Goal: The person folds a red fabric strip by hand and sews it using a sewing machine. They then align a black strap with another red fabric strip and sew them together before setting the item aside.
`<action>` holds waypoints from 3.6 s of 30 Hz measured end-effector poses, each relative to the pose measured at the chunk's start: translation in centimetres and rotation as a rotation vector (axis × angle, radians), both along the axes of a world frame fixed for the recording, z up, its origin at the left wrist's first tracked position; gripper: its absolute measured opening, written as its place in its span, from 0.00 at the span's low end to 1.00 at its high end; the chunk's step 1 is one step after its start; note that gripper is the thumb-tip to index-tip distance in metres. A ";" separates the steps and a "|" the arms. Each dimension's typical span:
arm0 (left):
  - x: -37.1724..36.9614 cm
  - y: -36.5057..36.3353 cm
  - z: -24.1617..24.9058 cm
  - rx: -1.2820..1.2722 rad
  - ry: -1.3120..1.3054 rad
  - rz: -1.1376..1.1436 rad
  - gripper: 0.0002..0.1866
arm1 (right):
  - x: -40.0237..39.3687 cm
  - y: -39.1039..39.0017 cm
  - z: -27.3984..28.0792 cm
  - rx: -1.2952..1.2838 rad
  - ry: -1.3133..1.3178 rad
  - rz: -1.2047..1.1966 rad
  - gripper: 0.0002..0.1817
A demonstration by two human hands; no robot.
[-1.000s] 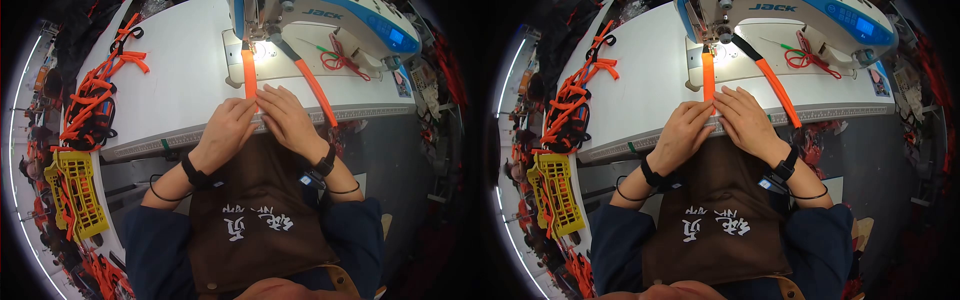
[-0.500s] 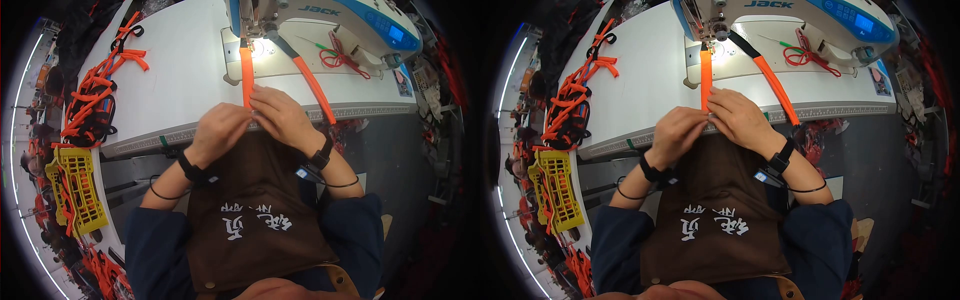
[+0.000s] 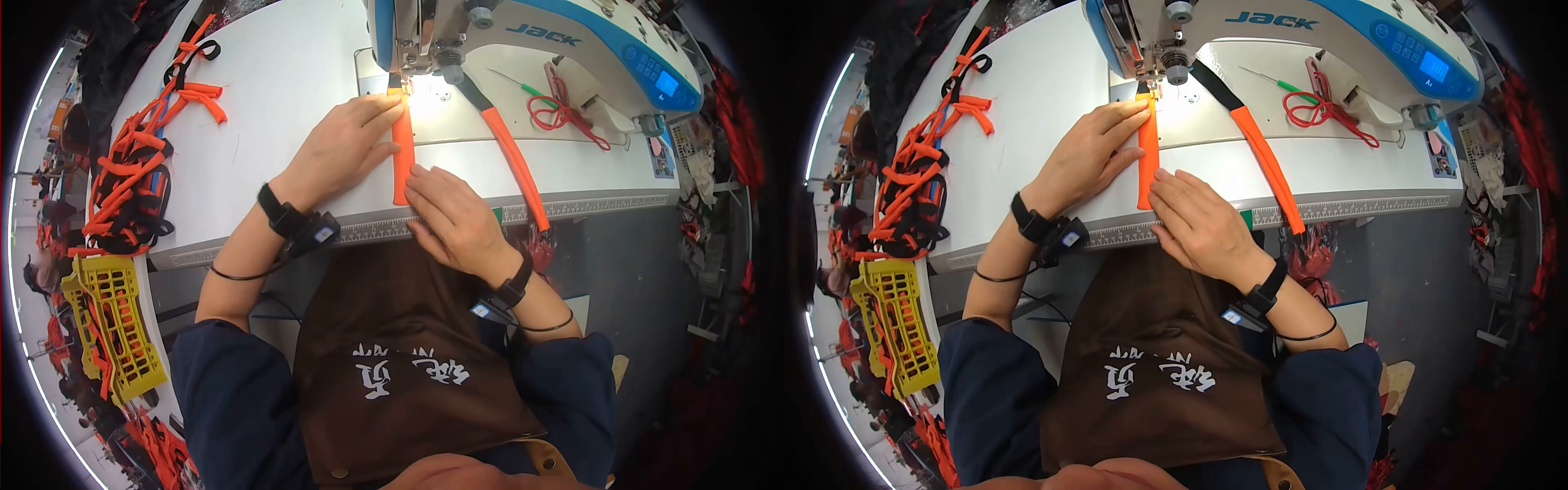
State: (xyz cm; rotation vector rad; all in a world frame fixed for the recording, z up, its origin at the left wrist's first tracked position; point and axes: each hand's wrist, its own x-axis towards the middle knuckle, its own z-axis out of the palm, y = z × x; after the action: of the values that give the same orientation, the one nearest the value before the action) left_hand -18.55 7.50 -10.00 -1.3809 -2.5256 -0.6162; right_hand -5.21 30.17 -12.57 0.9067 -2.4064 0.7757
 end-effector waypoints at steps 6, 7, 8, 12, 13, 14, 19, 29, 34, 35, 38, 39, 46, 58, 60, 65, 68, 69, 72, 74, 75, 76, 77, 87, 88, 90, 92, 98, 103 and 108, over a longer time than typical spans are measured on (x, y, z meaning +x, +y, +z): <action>-0.1 0.0 0.2 0.009 -0.012 -0.011 0.31 | -0.1 -0.1 -0.1 0.001 0.003 -0.014 0.21; -0.1 0.0 0.2 0.006 -0.017 -0.010 0.31 | -0.1 -0.1 -0.2 0.003 0.001 -0.018 0.22; -0.1 0.0 0.3 0.005 -0.023 -0.008 0.31 | -0.1 -0.1 -0.2 0.005 -0.001 -0.022 0.22; -0.1 0.0 0.2 0.008 -0.021 -0.004 0.31 | -0.1 -0.2 -0.1 0.003 0.003 -0.041 0.23; -0.2 0.0 0.1 0.011 -0.016 0.000 0.31 | -0.1 -0.2 -0.1 -0.001 0.005 -0.045 0.23; -0.2 0.0 0.1 0.013 -0.011 0.004 0.31 | -0.1 -0.2 -0.1 -0.004 0.005 -0.050 0.23; -0.5 0.1 -0.6 0.043 0.069 0.017 0.28 | -0.2 -0.2 -0.2 0.002 0.010 -0.061 0.24; -0.9 -0.1 -0.9 -0.017 0.035 0.052 0.30 | -0.2 -0.4 0.1 0.009 -0.016 -0.091 0.25; -1.3 0.0 -1.3 0.029 0.022 0.062 0.30 | -0.3 -0.4 0.6 0.043 -0.035 -0.111 0.26; -1.3 0.0 -1.5 0.054 0.022 0.064 0.30 | -0.3 -0.4 0.7 0.052 -0.038 -0.115 0.27; -1.0 0.1 -0.8 0.102 0.046 0.064 0.28 | -0.4 -0.4 1.0 0.085 -0.040 -0.123 0.27; -0.8 0.1 -0.4 0.111 0.058 0.062 0.27 | -0.5 -0.4 1.0 0.085 -0.043 -0.125 0.27; -0.3 0.1 -0.3 0.093 0.016 0.044 0.25 | -0.9 -0.3 0.9 0.101 -0.071 -0.132 0.29; -0.2 0.0 -0.4 0.128 0.044 0.103 0.25 | -1.9 -0.5 1.2 0.141 -0.082 -0.141 0.30; -0.1 -0.1 -0.6 0.100 0.039 0.109 0.25 | -2.1 -0.5 1.2 0.142 -0.087 -0.143 0.30; -0.2 0.1 -0.7 0.119 0.065 0.118 0.25 | -2.6 -0.5 1.6 0.163 -0.091 -0.139 0.30; -0.3 0.1 -0.8 0.141 0.060 0.118 0.25 | -2.9 -0.6 1.6 0.172 -0.089 -0.144 0.30; -0.3 0.1 -0.7 0.148 0.057 0.116 0.24 | -3.0 -0.6 1.6 0.174 -0.091 -0.146 0.30; -0.1 0.2 -0.3 0.126 0.048 0.101 0.24 | -3.3 -0.7 1.7 0.179 -0.094 -0.153 0.30; -0.2 0.2 -0.8 0.147 0.078 0.096 0.21 | -3.5 -0.7 1.7 0.182 -0.092 -0.153 0.30; -0.3 0.2 -1.0 0.158 0.093 0.094 0.19 | -3.7 -0.7 1.7 0.187 -0.091 -0.157 0.30; -0.3 0.3 -1.0 0.162 0.096 0.097 0.19 | -3.7 -0.7 1.7 0.191 -0.091 -0.161 0.30; -0.3 0.3 -1.1 0.167 0.100 0.099 0.19 | -3.9 -0.7 1.7 0.197 -0.089 -0.165 0.30; -0.3 0.0 -0.9 0.116 0.031 0.105 0.22 | -5.2 -0.8 1.6 0.212 -0.072 -0.183 0.31; -0.4 0.0 -1.0 0.120 0.034 0.109 0.21 | -5.3 -0.8 1.7 0.213 -0.070 -0.184 0.31; -0.5 0.1 -1.2 0.129 0.040 0.116 0.21 | -5.6 -0.8 1.7 0.214 -0.066 -0.182 0.31; -0.6 0.2 -1.3 0.142 0.045 0.118 0.21 | -6.0 -0.8 1.7 0.213 -0.062 -0.175 0.31; -0.5 0.2 -0.7 0.197 0.048 0.095 0.16 | -6.9 -0.7 1.6 0.235 -0.034 -0.189 0.31; -0.5 0.0 -0.9 0.177 0.059 0.072 0.14 | -7.4 -0.7 1.7 0.216 -0.016 -0.192 0.31; -0.2 0.2 -0.6 0.159 0.076 0.104 0.14 | -7.7 -0.6 1.3 0.213 0.000 -0.210 0.32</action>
State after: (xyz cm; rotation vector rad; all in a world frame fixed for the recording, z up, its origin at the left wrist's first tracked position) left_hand -18.79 7.69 -10.62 -1.1884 -2.4126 -0.7128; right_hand -12.95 29.54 -11.23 0.7137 -2.5675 0.4478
